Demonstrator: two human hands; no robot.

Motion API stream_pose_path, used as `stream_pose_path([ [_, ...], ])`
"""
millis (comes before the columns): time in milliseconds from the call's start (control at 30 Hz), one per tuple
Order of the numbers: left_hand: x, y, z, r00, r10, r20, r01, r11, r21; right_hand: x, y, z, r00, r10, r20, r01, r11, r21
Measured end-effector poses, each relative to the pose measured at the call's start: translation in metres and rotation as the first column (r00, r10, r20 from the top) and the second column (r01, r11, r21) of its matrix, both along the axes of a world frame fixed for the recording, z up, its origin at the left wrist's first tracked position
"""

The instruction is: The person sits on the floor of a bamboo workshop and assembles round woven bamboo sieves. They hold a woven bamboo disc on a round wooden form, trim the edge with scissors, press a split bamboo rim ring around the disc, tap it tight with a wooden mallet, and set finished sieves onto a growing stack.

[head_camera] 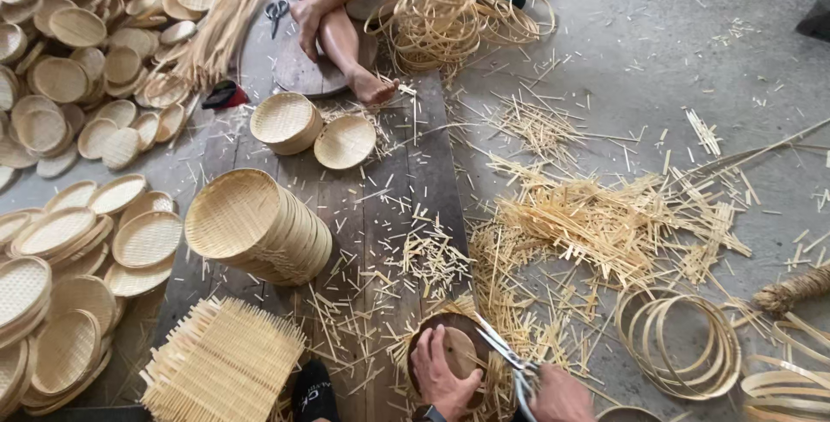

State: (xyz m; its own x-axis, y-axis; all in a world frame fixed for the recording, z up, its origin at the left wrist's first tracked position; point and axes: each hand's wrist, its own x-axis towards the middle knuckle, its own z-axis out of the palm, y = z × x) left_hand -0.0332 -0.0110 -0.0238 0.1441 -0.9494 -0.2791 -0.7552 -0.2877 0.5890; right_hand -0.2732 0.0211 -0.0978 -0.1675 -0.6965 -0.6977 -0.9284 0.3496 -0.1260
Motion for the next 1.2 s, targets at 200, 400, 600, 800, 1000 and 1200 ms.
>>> stream_pose_path([
  [200, 0.002, -0.004, 0.011, 0.995, -0.095, -0.005, 0.095, 0.995, -0.012, -0.024, -0.009, 0.022, 0.913, 0.357, -0.198, -0.401, 0.874, -0.275],
  [400, 0.009, -0.001, 0.021, 0.964, -0.267, 0.005, 0.267, 0.964, -0.001, -0.005, -0.027, 0.011, 0.913, 0.307, -0.268, -0.383, 0.873, -0.303],
  [600, 0.015, -0.009, 0.026, 0.932, -0.361, -0.031, 0.361, 0.932, -0.001, -0.026, -0.028, 0.011, 0.912, 0.336, -0.234, -0.408, 0.799, -0.443],
  [800, 0.021, -0.011, 0.02, 0.914, -0.405, -0.008, 0.405, 0.913, 0.04, -0.01, -0.038, 0.006, 0.912, 0.344, -0.221, -0.404, 0.845, -0.35],
  [1000, -0.001, -0.002, -0.002, 0.99, -0.139, 0.007, 0.138, 0.984, 0.109, -0.023, -0.033, 0.02, 0.918, 0.353, -0.182, -0.397, 0.828, -0.397],
  [1200, 0.009, -0.007, 0.002, 0.944, -0.329, 0.034, 0.325, 0.942, 0.083, -0.003, -0.049, 0.018, 0.883, 0.363, -0.297, -0.454, 0.821, -0.347],
])
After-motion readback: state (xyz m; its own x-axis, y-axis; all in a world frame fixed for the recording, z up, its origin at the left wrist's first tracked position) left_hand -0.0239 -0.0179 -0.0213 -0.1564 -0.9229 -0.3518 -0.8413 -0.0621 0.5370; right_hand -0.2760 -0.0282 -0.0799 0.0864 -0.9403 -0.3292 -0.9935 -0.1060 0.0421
